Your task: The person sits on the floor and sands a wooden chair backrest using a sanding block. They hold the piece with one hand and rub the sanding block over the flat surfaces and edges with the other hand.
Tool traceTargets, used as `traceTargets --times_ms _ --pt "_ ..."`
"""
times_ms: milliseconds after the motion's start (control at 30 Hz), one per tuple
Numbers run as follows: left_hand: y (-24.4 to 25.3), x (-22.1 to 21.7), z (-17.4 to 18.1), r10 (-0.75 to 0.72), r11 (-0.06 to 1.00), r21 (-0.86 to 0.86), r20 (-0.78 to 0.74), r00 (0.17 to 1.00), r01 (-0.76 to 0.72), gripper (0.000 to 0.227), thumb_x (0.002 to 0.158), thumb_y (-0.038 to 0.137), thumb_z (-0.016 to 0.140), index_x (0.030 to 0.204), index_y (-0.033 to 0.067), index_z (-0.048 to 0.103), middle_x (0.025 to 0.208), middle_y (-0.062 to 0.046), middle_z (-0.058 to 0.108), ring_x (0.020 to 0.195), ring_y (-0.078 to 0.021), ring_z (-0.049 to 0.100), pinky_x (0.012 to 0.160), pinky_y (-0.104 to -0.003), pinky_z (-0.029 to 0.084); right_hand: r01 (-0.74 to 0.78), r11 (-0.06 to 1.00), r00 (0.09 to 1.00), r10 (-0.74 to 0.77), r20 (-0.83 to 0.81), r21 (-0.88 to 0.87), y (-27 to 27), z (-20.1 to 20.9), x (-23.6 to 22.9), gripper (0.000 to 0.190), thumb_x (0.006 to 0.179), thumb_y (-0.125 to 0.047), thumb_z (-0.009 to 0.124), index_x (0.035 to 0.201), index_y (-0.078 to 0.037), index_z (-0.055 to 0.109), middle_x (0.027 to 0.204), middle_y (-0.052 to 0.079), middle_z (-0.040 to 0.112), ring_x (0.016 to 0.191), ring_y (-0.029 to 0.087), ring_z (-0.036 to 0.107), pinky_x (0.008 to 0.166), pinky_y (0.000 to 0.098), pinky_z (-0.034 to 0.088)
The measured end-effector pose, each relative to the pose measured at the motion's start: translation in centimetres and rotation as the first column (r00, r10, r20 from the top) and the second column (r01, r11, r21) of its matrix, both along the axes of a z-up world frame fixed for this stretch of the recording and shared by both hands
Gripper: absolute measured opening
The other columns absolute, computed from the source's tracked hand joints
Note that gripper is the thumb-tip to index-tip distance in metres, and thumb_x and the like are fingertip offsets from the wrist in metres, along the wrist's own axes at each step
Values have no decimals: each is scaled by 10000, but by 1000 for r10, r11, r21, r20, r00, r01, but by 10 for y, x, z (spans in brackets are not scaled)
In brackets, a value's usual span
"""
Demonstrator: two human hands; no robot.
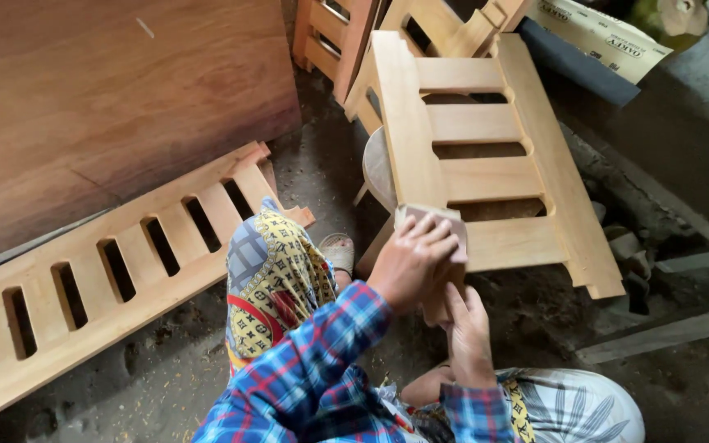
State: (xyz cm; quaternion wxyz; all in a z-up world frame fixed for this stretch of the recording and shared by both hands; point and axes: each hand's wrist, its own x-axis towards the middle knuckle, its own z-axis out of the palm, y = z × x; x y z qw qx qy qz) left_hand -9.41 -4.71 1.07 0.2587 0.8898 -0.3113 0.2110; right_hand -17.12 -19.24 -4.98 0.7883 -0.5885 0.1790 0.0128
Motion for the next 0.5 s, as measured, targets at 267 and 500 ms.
traceTargets --times_ms 267,500 --pt "9 13 1 -292 956 47 80 953 289 220 1039 264 546 1069 137 723 1143 -12 707 1141 -264 628 932 -432 440 108 991 988 -98 -116 82 -46 7 -42 237 952 -160 650 1121 -8 585 1046 167 681 912 194 640 800 318 497" --pt "75 170 -29 167 982 48 242 956 -184 136 980 176 602 965 262 706 1132 23 682 1104 -261 620 861 -510 447 157 983 982 -145 -118 100 -61 -7 -57 203 1036 -202 552 1096 -9 565 1050 212 684 918 269 645 818 369 514"
